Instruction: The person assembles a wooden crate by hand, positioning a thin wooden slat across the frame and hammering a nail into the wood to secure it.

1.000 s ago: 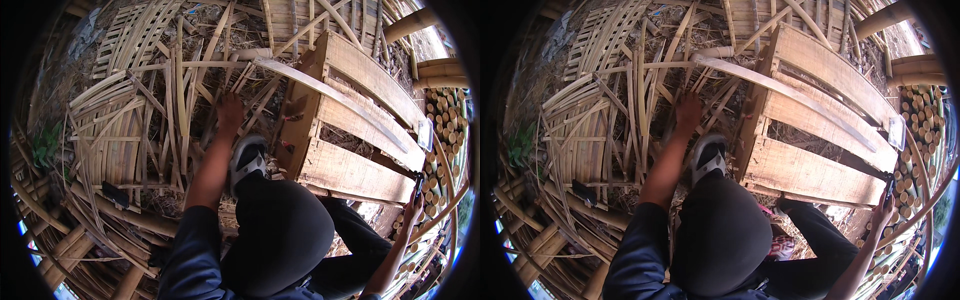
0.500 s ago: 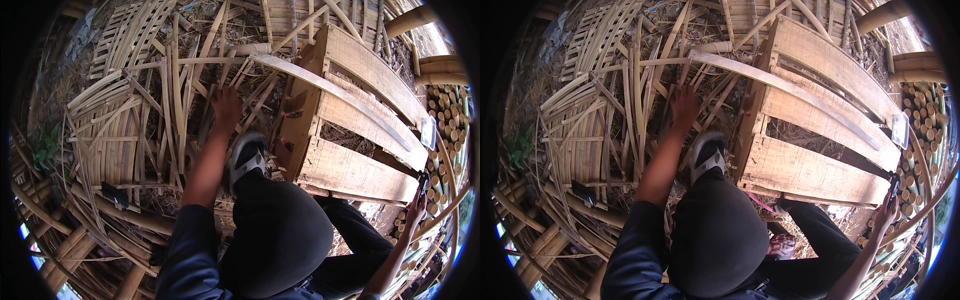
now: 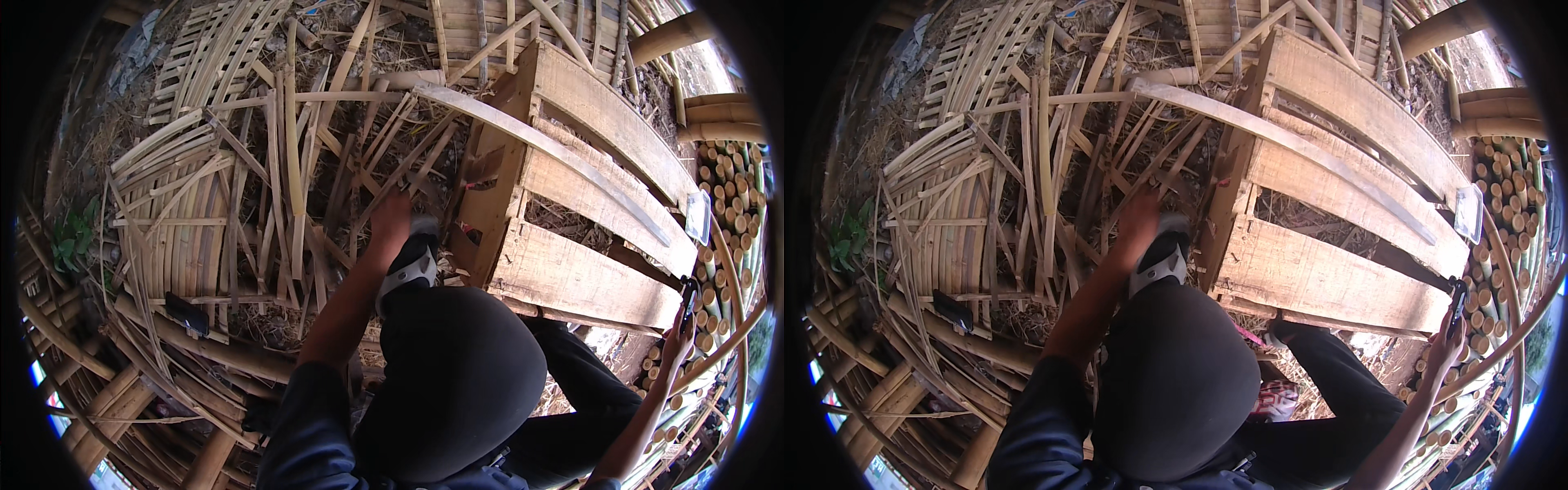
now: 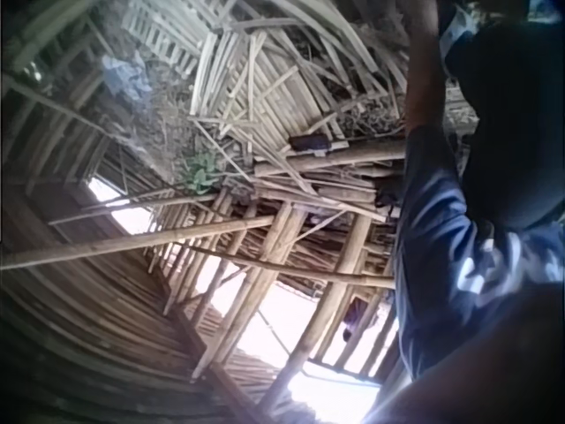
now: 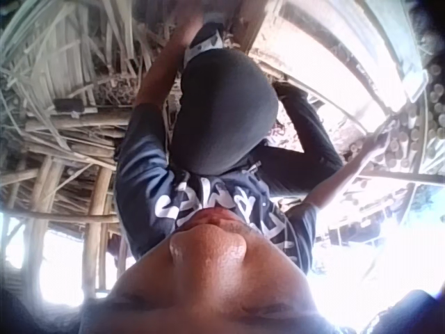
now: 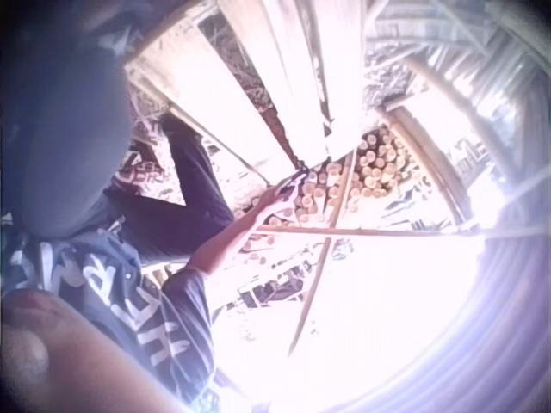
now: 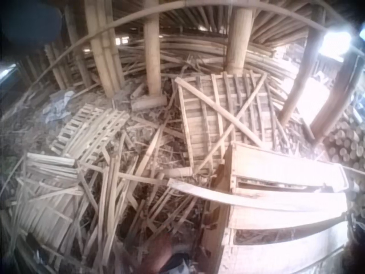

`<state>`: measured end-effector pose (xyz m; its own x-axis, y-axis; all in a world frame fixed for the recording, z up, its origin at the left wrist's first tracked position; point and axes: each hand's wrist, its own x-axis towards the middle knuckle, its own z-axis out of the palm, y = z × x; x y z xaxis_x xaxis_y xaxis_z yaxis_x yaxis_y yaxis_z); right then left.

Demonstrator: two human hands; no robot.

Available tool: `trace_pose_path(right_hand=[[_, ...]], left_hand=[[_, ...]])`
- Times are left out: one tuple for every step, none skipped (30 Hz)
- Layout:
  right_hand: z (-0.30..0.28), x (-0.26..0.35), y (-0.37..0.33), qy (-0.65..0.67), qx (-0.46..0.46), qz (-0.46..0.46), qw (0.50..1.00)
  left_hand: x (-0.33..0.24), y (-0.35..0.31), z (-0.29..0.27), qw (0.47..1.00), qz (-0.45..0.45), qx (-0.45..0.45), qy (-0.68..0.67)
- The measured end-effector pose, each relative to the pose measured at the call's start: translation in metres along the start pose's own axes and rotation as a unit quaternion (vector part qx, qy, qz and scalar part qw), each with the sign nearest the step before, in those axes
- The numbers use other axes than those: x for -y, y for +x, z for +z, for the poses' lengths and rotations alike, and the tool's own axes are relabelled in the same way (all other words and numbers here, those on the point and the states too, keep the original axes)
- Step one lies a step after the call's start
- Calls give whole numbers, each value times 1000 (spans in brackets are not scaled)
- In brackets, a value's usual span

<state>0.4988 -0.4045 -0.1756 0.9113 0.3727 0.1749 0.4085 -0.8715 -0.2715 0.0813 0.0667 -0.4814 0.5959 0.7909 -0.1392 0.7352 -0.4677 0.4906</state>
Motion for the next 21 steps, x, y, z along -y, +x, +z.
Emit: trace_pose_path(right_hand=[[0,0,0,-5,-5,0,1000],[1,1,0,-10,-11,0,1000],[0,0,1,-9,-11,-1,1000],[0,0,2,6,-7,2,1000],[0,0,3,21,-2,5,1000],[0,2,2,19,-2,6,1000],[0,6,1,26,-1,-3,1000],[0,8,0,33,0,-13,999],[1,9,1,34,1,-14,999],[2,10,1,22,-3,-27,999],[3,10,1,10,-7,-39,999],[3,9,1,10,-6,-40,999],[2,9,1,12,-5,-39,999],[2,8,1,13,-4,-39,999],[2,7,1,14,-4,-40,999],[3,5,1,19,0,-33,999],[4,3,2,24,4,-26,999],[3,-1,3,23,5,-26,999],[2,-5,4,22,5,-14,1000],[1,-9,5,22,5,-3,1000],[0,-12,5,21,7,-2,1000]], left_hand=[[0,5,-2,1000,0,-2,1],[0,11,-4,999,-10,16,-28],[-1,16,-6,998,-20,34,-57],[-3,20,-8,998,-20,34,-57],[-4,24,-10,996,-30,67,-41],[-8,25,-13,994,-39,102,-26],[-13,26,-16,993,-39,104,-26],[-17,26,-18,995,-33,95,2],[-19,27,-21,996,-29,84,31],[-18,31,-20,996,-30,83,32],[-18,38,-18,989,-50,124,58],[-20,42,-19,980,-68,165,83],[-22,43,-20,980,-69,165,82],[-23,44,-20,979,-64,178,75],[-24,45,-22,978,-60,189,69],[-21,45,-19,978,-60,189,69],[-17,44,-14,981,-66,174,63],[-16,43,-12,983,-70,160,56],[-15,42,-10,983,-71,161,55],[-12,41,-8,988,-66,131,52],[-9,39,-8,992,-61,102,50]])
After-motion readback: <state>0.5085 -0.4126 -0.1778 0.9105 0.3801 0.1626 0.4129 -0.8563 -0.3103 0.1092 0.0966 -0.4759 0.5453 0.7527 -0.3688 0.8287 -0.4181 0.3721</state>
